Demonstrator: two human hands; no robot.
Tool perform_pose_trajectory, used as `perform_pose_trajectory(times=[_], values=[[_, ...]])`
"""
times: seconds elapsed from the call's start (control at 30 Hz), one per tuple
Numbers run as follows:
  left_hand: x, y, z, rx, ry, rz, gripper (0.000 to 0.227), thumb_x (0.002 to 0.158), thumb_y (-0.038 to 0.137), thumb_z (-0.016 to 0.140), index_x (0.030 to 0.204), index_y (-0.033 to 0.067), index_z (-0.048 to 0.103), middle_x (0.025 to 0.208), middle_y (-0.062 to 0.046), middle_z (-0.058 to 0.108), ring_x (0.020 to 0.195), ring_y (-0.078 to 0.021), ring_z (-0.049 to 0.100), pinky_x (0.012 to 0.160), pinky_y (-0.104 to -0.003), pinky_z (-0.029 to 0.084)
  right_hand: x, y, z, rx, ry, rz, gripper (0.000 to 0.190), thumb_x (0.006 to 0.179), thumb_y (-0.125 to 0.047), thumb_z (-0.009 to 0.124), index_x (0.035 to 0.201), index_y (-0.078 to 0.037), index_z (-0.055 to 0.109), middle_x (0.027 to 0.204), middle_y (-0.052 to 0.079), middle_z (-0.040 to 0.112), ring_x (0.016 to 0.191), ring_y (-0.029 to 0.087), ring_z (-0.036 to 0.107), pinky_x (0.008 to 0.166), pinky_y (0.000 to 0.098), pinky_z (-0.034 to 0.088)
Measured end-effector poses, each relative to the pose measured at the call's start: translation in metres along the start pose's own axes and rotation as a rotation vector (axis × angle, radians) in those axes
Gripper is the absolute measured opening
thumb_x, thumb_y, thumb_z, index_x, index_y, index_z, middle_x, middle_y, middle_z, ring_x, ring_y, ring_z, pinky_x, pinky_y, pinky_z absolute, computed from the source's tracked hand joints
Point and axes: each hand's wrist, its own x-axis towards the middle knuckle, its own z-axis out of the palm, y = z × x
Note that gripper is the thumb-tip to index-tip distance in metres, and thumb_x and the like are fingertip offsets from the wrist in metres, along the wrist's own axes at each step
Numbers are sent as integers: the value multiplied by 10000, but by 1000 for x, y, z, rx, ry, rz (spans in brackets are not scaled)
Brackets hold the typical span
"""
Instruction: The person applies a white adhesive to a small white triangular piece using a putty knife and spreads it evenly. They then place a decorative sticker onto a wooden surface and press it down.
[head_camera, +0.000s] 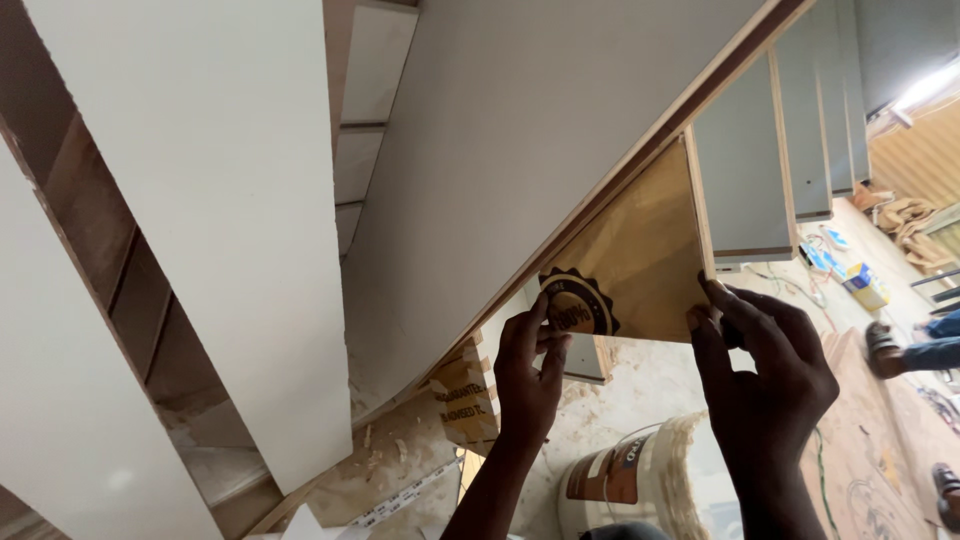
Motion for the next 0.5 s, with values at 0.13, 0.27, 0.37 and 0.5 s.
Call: perform_pose_trajectory(times=[0.13, 0.27, 0.37, 0.5], values=[[6, -2, 2, 39, 26, -22, 558, 989, 44, 676, 1512, 57, 480, 1188, -111, 620, 1035, -201, 707, 894, -326, 625, -4, 7, 7, -3, 31, -13, 283, 997, -27, 827, 1266, -72, 753, 1133, 109, 726, 937, 130, 718, 822, 240, 585], [8, -6, 3, -29, 23, -68, 538, 981, 32, 679, 1492, 51, 510, 1162, -109, 621, 1009, -191, 715, 875, -321, 626, -6, 14, 7, 3, 27, -31, 273, 1020, -28, 831, 1277, -67, 749, 1150, 106, 727, 962, 129, 718, 835, 236, 587], [9, -12, 3, 4, 45, -25, 539, 955, 22, 698, 1469, 53, 538, 1130, -104, 625, 976, -180, 718, 843, -315, 621, -7, 14, 9, 10, 30, -37, 262, 1036, -23, 836, 1280, -65, 751, 1156, 102, 727, 973, 127, 718, 850, 233, 586], [9, -20, 4, -6, 62, 5, 539, 952, 19, 722, 1463, 64, 554, 1130, -101, 631, 955, -174, 720, 826, -306, 607, -6, 8, 8, -13, 39, -31, 284, 1008, -2, 830, 1277, -60, 757, 1108, 104, 719, 939, 132, 703, 823, 239, 575]])
